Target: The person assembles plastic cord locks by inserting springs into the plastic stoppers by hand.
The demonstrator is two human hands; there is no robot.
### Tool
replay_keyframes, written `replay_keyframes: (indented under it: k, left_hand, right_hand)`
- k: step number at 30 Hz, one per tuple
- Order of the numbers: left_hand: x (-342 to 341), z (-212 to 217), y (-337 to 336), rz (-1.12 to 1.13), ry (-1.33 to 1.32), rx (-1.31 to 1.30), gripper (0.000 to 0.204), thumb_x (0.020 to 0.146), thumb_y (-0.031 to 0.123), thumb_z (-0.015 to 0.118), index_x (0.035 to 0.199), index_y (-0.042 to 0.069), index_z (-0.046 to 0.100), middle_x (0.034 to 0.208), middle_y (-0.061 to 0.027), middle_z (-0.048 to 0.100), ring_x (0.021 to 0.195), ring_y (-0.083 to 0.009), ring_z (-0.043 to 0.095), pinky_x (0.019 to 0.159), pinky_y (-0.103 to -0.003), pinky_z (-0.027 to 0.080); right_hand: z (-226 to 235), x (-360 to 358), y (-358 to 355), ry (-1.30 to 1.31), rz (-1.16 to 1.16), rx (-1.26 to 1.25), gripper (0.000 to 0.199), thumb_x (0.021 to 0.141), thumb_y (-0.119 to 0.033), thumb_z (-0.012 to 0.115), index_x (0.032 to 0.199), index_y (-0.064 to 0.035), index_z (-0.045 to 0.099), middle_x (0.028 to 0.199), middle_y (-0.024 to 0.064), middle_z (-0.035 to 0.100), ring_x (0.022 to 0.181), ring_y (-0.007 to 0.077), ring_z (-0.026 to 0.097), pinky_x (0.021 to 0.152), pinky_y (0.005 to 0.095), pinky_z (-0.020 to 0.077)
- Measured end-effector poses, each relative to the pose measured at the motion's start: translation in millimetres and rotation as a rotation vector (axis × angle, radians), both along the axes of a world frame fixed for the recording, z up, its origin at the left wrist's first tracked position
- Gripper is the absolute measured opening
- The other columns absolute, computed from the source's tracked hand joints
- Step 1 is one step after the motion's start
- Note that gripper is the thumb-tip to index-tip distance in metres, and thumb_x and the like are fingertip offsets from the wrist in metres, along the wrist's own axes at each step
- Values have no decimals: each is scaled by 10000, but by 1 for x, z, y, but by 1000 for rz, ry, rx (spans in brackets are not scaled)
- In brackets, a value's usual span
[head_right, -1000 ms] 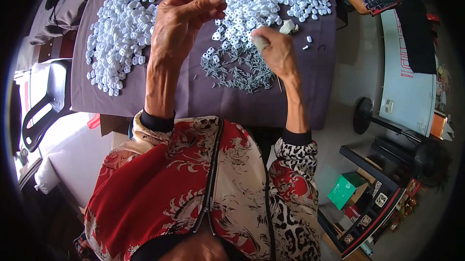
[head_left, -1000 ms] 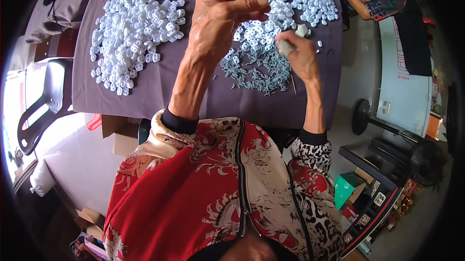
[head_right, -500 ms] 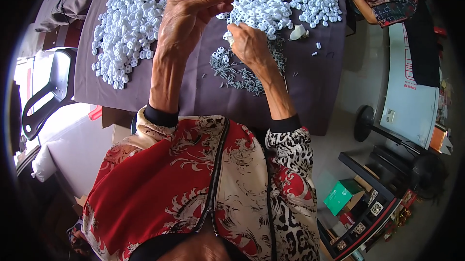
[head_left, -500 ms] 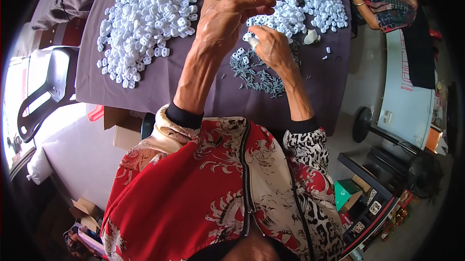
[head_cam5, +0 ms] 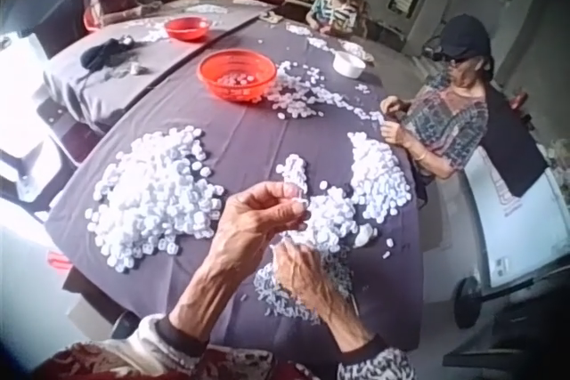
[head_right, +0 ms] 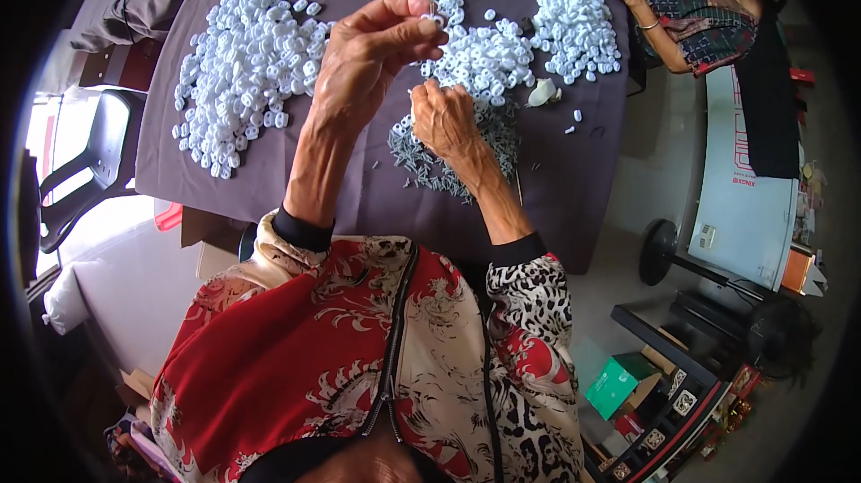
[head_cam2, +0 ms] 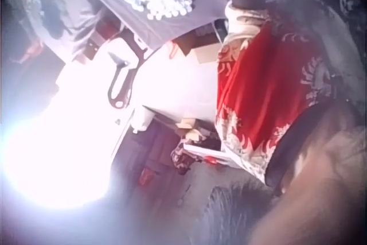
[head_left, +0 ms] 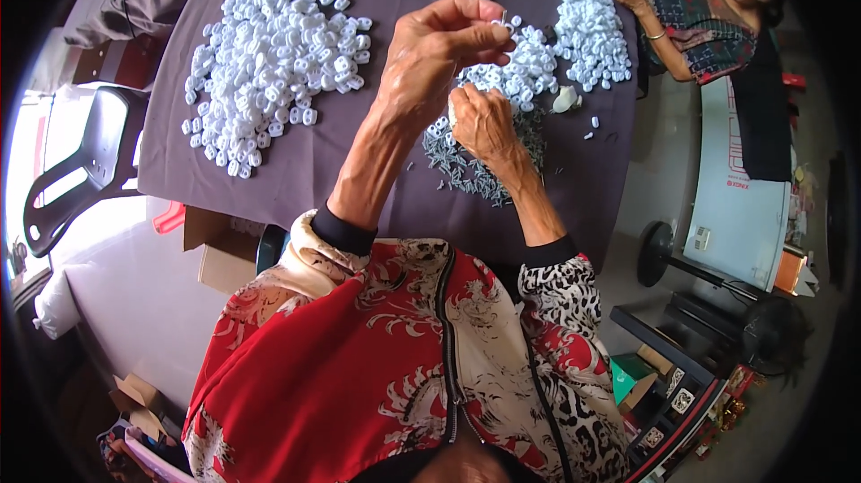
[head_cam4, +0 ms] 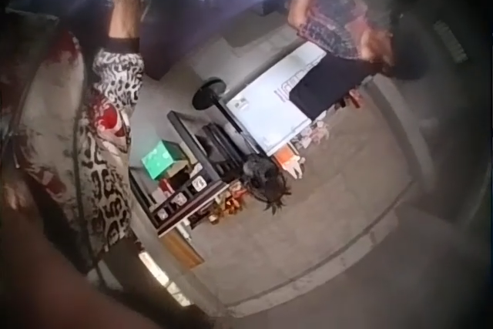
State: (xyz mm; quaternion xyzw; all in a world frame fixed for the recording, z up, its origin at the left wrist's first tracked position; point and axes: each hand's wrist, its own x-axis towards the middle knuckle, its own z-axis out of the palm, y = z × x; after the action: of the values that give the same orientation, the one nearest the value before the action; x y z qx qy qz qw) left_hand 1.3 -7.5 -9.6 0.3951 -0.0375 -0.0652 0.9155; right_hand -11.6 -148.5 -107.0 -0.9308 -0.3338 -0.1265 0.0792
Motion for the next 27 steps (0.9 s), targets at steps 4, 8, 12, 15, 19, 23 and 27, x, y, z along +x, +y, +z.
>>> replay_keyframes:
  k: [4,8,12,15,19,23,27]
  left_hand:
    - [-4,3,0,3,20,25,172,747,25,642,909,-1,590,785,-66,623,716,-154,611,688,-279,502]
    - [-5,6,-6,50,4,76,186,702,26,674,863,-20,593,733,-60,612,649,-120,581,635,-239,475]
    - [-6,2,-12,24,12,94,165,715,29,656,862,-12,594,728,-63,620,651,-123,586,635,-241,476]
    - [-10,3,-17,-19,17,111,155,743,26,640,886,2,586,803,-61,614,741,-154,614,698,-281,498]
    - [-11,3,-23,-35,2,98,155,740,21,640,883,0,583,803,-65,614,750,-160,618,704,-285,502]
    - [-13,3,-28,-36,-24,83,156,739,13,638,883,-3,582,790,-69,615,731,-157,619,698,-278,507]
    - [-14,4,-30,7,-22,123,147,738,8,636,875,-6,585,772,-67,616,707,-148,615,681,-262,504]
  right_hand:
    - [15,1,-11,263,-67,342,170,654,-2,513,815,-14,563,725,132,583,608,296,571,578,356,457]
    - [60,-7,-32,817,-340,933,226,744,13,418,884,-10,594,668,82,593,587,158,560,556,267,440]
    - [102,-12,-40,608,-202,1143,211,803,-44,414,884,25,595,658,71,576,573,133,546,595,255,440]
    - [121,-18,-39,602,-245,1134,214,790,-43,425,897,28,597,654,73,575,575,135,545,603,257,438]
    - [124,-23,-43,607,-253,1159,231,777,-36,415,902,35,596,647,72,572,574,133,540,623,249,432]
    - [123,-25,-45,576,-278,1108,256,755,-7,396,908,44,596,666,69,578,608,106,530,652,219,409]
    - [125,-24,-42,572,-350,982,267,752,31,397,925,39,599,710,51,590,665,80,519,659,199,395]
